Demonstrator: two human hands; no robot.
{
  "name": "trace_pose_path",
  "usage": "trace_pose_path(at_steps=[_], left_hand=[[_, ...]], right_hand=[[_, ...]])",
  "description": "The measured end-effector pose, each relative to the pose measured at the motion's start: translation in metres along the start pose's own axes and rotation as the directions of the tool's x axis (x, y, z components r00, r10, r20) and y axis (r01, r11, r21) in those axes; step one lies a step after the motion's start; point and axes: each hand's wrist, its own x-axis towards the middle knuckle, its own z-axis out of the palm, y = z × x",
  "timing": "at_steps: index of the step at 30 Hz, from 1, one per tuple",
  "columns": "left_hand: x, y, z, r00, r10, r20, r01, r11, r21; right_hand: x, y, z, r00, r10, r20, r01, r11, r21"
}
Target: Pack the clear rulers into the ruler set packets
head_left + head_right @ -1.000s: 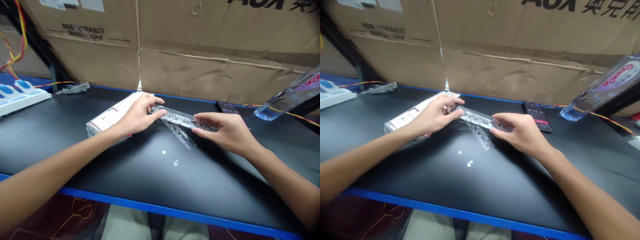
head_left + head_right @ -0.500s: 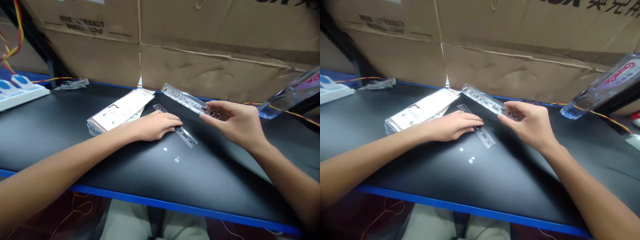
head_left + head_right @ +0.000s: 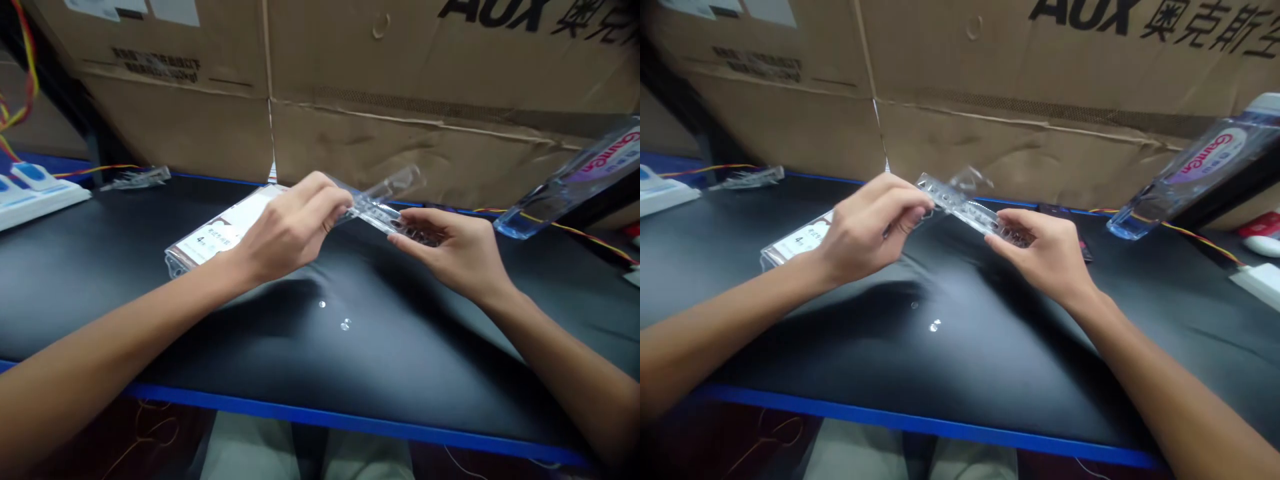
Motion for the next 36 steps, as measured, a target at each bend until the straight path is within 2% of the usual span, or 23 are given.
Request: trace_pose_path(at_steps=[1, 2, 3, 5, 6, 8, 10, 13, 16, 21, 23, 24, 25, 26, 28, 29, 30, 32, 33, 35, 36], left_hand=[[0.003, 0.001, -0.003, 0.986, -0.131, -0.106, 0.118, 0.986, -0.118], [0.005, 0.002, -0.006, 0.944, -0.273, -0.183, 0.223, 0.941, -0.253], [0.008, 0.002, -0.008, 0.882, -0.412, -0.228, 0.303, 0.868, -0.392], [0.013, 0.0, -0.01, 0.742, -0.638, -0.205, 0.401, 0.668, -0.627], [0.014, -0.001, -0.01, 0.678, -0.717, -0.162, 0.426, 0.563, -0.709], [0.013, -0.005, -0.006, 0.579, -0.814, -0.047, 0.465, 0.377, -0.801], [0.008, -0.008, 0.0, 0.525, -0.848, 0.075, 0.513, 0.246, -0.822], [-0.001, -0.006, 0.009, 0.506, -0.826, 0.249, 0.614, 0.142, -0.776], [-0.007, -0.001, 0.015, 0.487, -0.794, 0.364, 0.69, 0.094, -0.718], [-0.009, 0.003, 0.016, 0.361, -0.753, 0.551, 0.83, -0.011, -0.558], [-0.008, 0.001, 0.012, 0.322, -0.739, 0.592, 0.887, 0.017, -0.462], [-0.007, -0.001, 0.009, 0.328, -0.753, 0.57, 0.903, 0.073, -0.423], [-0.006, -0.004, 0.006, 0.364, -0.781, 0.508, 0.903, 0.161, -0.399], [-0.005, -0.009, 0.002, 0.424, -0.809, 0.406, 0.884, 0.271, -0.382], [-0.004, -0.02, -0.003, 0.593, -0.791, 0.152, 0.784, 0.525, -0.332], [-0.004, -0.025, -0.005, 0.667, -0.742, 0.071, 0.725, 0.623, -0.292], [-0.005, -0.031, -0.006, 0.728, -0.684, 0.047, 0.671, 0.696, -0.255], [-0.009, -0.039, -0.006, 0.804, -0.573, 0.16, 0.595, 0.777, -0.206], [-0.011, -0.042, -0.005, 0.821, -0.516, 0.246, 0.563, 0.805, -0.188], [-0.016, -0.044, -0.002, 0.825, -0.424, 0.374, 0.504, 0.851, -0.149], [-0.017, -0.044, 0.0, 0.824, -0.399, 0.401, 0.482, 0.867, -0.127]], right_hand=[[-0.001, -0.001, 0.001, 1.0, 0.002, 0.0, -0.002, 1.0, 0.001], [-0.001, -0.002, 0.002, 1.0, 0.003, -0.002, -0.003, 1.0, 0.0], [-0.002, -0.003, 0.003, 1.0, 0.003, -0.004, -0.003, 1.0, 0.0], [-0.004, -0.005, 0.005, 1.0, -0.003, -0.001, 0.003, 1.0, -0.002], [-0.004, -0.006, 0.005, 1.0, -0.009, 0.004, 0.009, 1.0, -0.002], [-0.004, -0.007, 0.006, 1.0, -0.02, 0.017, 0.02, 1.0, 0.0], [-0.004, -0.008, 0.007, 0.999, -0.033, 0.018, 0.033, 0.999, -0.006], [-0.004, -0.01, 0.008, 0.998, -0.055, 0.01, 0.056, 0.998, -0.034], [-0.006, -0.013, 0.011, 0.996, -0.073, 0.05, 0.075, 0.997, -0.033], [-0.008, -0.015, 0.011, 0.986, -0.127, 0.112, 0.13, 0.991, -0.016], [-0.007, -0.013, 0.009, 0.984, -0.151, 0.094, 0.156, 0.987, -0.041], [-0.005, -0.012, 0.008, 0.983, -0.164, 0.076, 0.169, 0.984, -0.055], [-0.004, -0.011, 0.006, 0.982, -0.18, 0.06, 0.184, 0.981, -0.068], [-0.003, -0.01, 0.005, 0.979, -0.199, 0.047, 0.202, 0.976, -0.077], [-0.002, -0.009, 0.002, 0.973, -0.226, 0.041, 0.229, 0.97, -0.082], [-0.002, -0.008, 0.002, 0.972, -0.228, 0.053, 0.232, 0.969, -0.082], [-0.002, -0.008, 0.001, 0.971, -0.228, 0.067, 0.233, 0.969, -0.08], [-0.003, -0.008, 0.001, 0.97, -0.224, 0.094, 0.23, 0.971, -0.069], [-0.003, -0.007, 0.002, 0.968, -0.226, 0.107, 0.233, 0.971, -0.06], [-0.004, -0.005, 0.003, 0.964, -0.23, 0.132, 0.237, 0.971, -0.038], [-0.004, -0.004, 0.004, 0.963, -0.224, 0.15, 0.231, 0.972, -0.029]])
